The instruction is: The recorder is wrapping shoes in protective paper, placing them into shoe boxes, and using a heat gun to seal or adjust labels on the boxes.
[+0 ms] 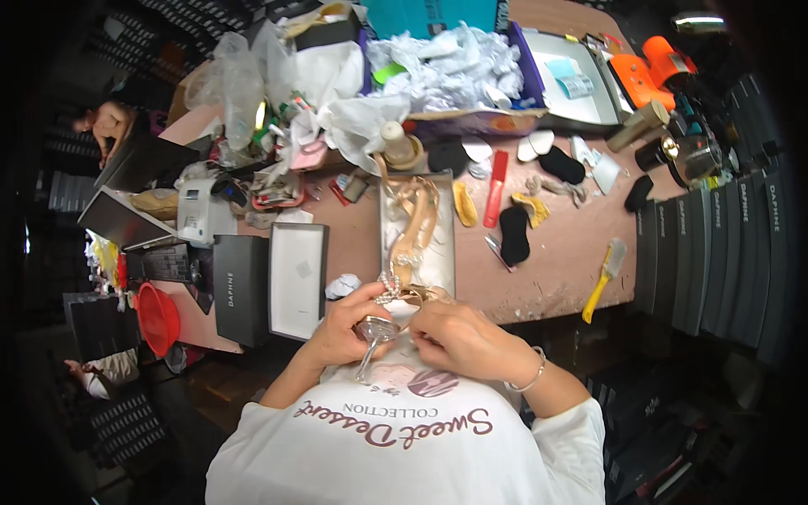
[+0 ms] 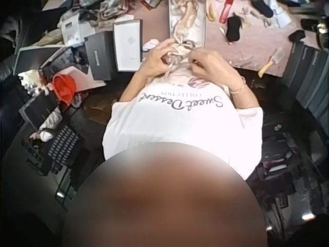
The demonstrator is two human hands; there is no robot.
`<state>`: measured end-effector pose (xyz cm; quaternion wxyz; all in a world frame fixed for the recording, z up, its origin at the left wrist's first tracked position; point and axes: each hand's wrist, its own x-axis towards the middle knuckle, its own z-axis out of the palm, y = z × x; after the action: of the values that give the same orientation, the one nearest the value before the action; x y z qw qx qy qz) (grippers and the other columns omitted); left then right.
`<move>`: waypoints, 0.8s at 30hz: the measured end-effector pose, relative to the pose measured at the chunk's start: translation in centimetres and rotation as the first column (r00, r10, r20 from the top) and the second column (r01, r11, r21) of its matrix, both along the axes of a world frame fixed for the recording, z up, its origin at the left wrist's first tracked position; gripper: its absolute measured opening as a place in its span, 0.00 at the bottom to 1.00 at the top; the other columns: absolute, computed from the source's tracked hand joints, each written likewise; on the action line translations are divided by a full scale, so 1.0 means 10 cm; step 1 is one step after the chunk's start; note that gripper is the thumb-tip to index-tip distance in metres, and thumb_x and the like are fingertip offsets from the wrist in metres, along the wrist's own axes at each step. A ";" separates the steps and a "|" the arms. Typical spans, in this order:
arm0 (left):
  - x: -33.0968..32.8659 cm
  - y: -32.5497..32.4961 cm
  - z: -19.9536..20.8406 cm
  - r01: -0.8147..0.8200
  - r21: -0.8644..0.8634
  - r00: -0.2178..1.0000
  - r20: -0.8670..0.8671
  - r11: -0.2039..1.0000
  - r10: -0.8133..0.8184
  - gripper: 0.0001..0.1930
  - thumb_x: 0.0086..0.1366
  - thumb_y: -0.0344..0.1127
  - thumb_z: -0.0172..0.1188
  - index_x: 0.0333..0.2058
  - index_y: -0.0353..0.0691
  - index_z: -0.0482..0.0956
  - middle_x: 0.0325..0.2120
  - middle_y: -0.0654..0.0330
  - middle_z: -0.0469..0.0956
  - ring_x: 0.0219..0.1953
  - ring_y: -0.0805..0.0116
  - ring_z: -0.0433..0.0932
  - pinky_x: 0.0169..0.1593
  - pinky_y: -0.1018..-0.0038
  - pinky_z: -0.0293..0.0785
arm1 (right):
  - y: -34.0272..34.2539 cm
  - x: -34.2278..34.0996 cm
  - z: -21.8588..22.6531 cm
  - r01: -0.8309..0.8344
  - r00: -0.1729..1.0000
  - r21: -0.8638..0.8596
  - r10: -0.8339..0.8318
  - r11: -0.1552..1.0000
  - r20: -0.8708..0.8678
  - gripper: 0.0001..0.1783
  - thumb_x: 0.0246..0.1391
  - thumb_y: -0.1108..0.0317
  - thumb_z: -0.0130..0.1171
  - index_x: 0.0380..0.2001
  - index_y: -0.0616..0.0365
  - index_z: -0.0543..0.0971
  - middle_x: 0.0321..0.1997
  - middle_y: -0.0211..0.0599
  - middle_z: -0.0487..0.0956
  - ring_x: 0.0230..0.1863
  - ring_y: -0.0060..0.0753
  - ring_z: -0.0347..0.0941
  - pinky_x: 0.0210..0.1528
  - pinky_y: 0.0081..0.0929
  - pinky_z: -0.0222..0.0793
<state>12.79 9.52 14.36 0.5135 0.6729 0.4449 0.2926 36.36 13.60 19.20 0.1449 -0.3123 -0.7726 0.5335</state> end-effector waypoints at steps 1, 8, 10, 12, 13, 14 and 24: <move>-0.06 0.02 -0.01 -0.070 0.020 0.997 0.020 0.997 0.070 0.21 0.43 0.29 0.73 0.38 0.35 0.78 0.57 0.45 0.68 0.49 0.55 0.78 0.47 0.70 0.76 | -0.01 0.00 -0.01 0.044 0.999 -0.007 -0.045 0.999 -0.026 0.07 0.47 0.74 0.60 0.30 0.64 0.75 0.31 0.45 0.76 0.33 0.48 0.74 0.37 0.37 0.71; -0.26 0.26 -0.04 -0.458 0.435 0.878 0.083 0.776 0.471 0.24 0.43 0.32 0.78 0.39 0.41 0.77 0.57 0.42 0.67 0.58 0.50 0.70 0.55 0.67 0.69 | 0.13 -0.35 0.06 0.185 0.964 -0.057 -0.192 0.981 -0.182 0.06 0.48 0.75 0.61 0.32 0.63 0.76 0.29 0.40 0.75 0.29 0.35 0.76 0.34 0.26 0.73; -0.28 0.30 -0.08 -0.574 0.445 0.788 0.071 0.688 0.612 0.24 0.43 0.30 0.78 0.39 0.41 0.77 0.58 0.43 0.66 0.58 0.52 0.70 0.55 0.66 0.70 | 0.12 -0.46 -0.01 0.137 0.967 0.027 -0.128 0.990 -0.218 0.06 0.49 0.75 0.62 0.31 0.63 0.76 0.30 0.39 0.76 0.29 0.32 0.77 0.33 0.24 0.74; -0.39 0.40 -0.12 -0.593 0.581 0.716 0.064 0.558 0.695 0.25 0.42 0.30 0.78 0.40 0.41 0.76 0.53 0.45 0.68 0.48 0.55 0.75 0.46 0.68 0.74 | 0.11 -0.52 -0.06 0.076 0.977 0.069 -0.060 0.995 -0.203 0.06 0.50 0.75 0.62 0.31 0.63 0.76 0.31 0.40 0.76 0.30 0.33 0.78 0.34 0.25 0.76; -0.42 0.42 -0.18 -0.601 0.634 0.673 0.073 0.487 0.736 0.26 0.42 0.29 0.78 0.40 0.40 0.76 0.51 0.47 0.69 0.43 0.56 0.77 0.42 0.69 0.76 | 0.09 -0.52 -0.09 0.077 0.976 0.061 -0.062 0.995 -0.208 0.06 0.50 0.75 0.62 0.31 0.63 0.76 0.31 0.40 0.77 0.30 0.33 0.78 0.34 0.25 0.76; -0.46 0.43 -0.22 -0.656 0.568 0.651 0.093 0.497 0.754 0.25 0.43 0.28 0.77 0.41 0.40 0.76 0.48 0.48 0.70 0.42 0.55 0.76 0.41 0.68 0.75 | 0.08 -0.53 -0.11 0.078 0.975 0.052 -0.065 0.996 -0.214 0.06 0.50 0.75 0.62 0.31 0.63 0.76 0.31 0.40 0.77 0.30 0.32 0.78 0.34 0.24 0.76; -0.67 0.39 -0.29 -0.603 0.691 0.576 0.030 0.399 0.817 0.23 0.45 0.27 0.75 0.40 0.39 0.74 0.54 0.46 0.67 0.48 0.53 0.75 0.47 0.68 0.74 | 0.02 -0.48 -0.19 0.053 0.984 0.042 -0.044 0.998 -0.172 0.07 0.50 0.74 0.62 0.32 0.63 0.76 0.31 0.40 0.77 0.30 0.33 0.78 0.35 0.25 0.75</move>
<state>6.06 13.41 11.48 -0.0023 0.5799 0.6392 0.5051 31.55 13.84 17.28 0.2309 -0.2806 -0.7617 0.5364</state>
